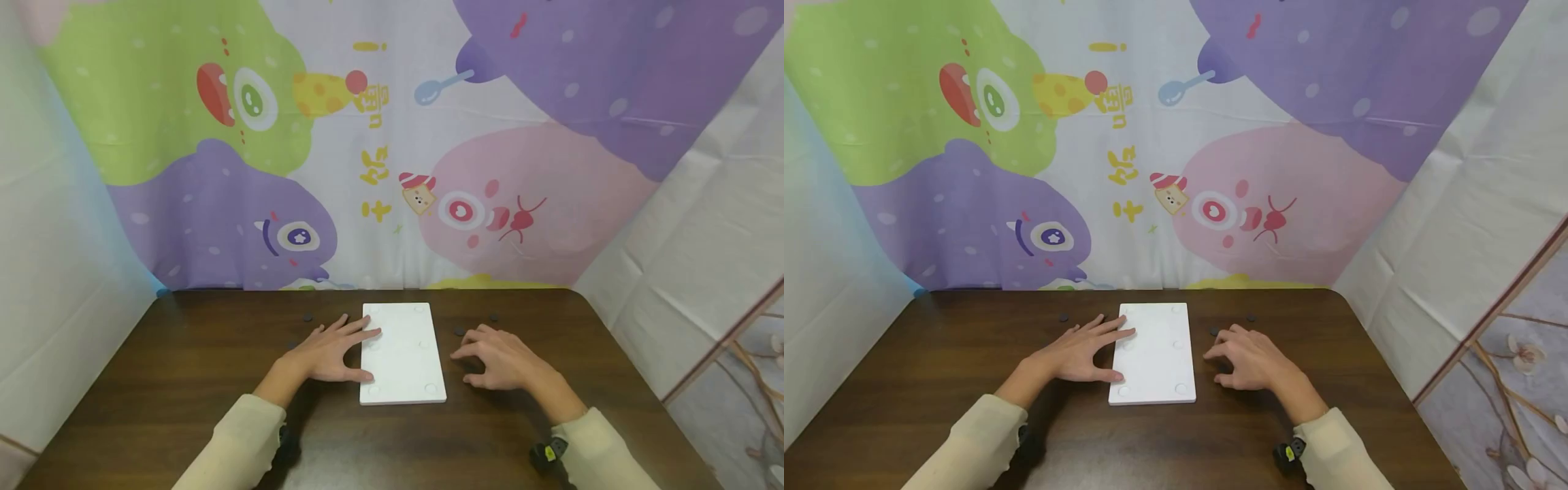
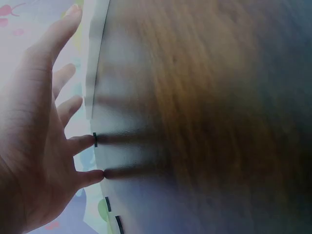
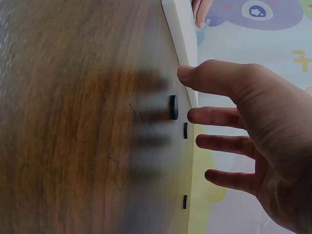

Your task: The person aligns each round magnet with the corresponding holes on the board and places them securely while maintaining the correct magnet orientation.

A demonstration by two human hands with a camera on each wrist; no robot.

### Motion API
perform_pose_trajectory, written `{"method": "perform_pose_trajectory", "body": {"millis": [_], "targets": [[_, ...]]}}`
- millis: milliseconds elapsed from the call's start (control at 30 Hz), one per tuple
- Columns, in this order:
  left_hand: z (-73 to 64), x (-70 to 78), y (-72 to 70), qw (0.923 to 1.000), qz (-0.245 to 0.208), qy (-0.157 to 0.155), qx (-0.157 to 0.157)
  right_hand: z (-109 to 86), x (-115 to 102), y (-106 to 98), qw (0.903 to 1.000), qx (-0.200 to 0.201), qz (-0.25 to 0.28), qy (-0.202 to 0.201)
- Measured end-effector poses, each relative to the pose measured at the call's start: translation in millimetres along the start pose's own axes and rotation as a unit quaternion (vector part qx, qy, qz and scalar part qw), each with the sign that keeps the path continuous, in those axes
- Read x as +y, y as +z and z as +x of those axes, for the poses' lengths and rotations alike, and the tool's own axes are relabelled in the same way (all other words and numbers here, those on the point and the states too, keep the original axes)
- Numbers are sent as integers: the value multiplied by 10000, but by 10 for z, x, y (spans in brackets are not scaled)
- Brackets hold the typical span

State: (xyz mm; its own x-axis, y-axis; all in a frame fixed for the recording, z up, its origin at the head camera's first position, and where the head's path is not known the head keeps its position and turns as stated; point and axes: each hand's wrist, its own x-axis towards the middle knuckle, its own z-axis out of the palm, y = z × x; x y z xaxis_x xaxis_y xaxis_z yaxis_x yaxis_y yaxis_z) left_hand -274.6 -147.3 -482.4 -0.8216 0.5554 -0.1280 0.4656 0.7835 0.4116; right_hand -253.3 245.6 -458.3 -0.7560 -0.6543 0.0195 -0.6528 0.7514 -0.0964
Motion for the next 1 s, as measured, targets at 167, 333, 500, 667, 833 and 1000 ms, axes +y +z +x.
{"method": "perform_pose_trajectory", "body": {"millis": [167,333,500,667,833,1000], "targets": [[-3,-2,10,10000,-5,-6,-22,5,0,19,10000,-61,0,-9],[-8,0,20,10000,-10,21,-13,5,3,44,10000,-91,-34,-15],[-16,1,28,10000,19,38,-18,7,1,45,9999,-90,-47,-14],[-21,12,22,10000,52,26,-44,2,-8,34,9999,-113,-47,-5],[-26,22,11,9999,77,8,-78,-8,-20,25,9999,-141,-77,1],[-35,39,-1,9999,25,25,-134,-6,-16,29,9998,-194,-39,18]]}}
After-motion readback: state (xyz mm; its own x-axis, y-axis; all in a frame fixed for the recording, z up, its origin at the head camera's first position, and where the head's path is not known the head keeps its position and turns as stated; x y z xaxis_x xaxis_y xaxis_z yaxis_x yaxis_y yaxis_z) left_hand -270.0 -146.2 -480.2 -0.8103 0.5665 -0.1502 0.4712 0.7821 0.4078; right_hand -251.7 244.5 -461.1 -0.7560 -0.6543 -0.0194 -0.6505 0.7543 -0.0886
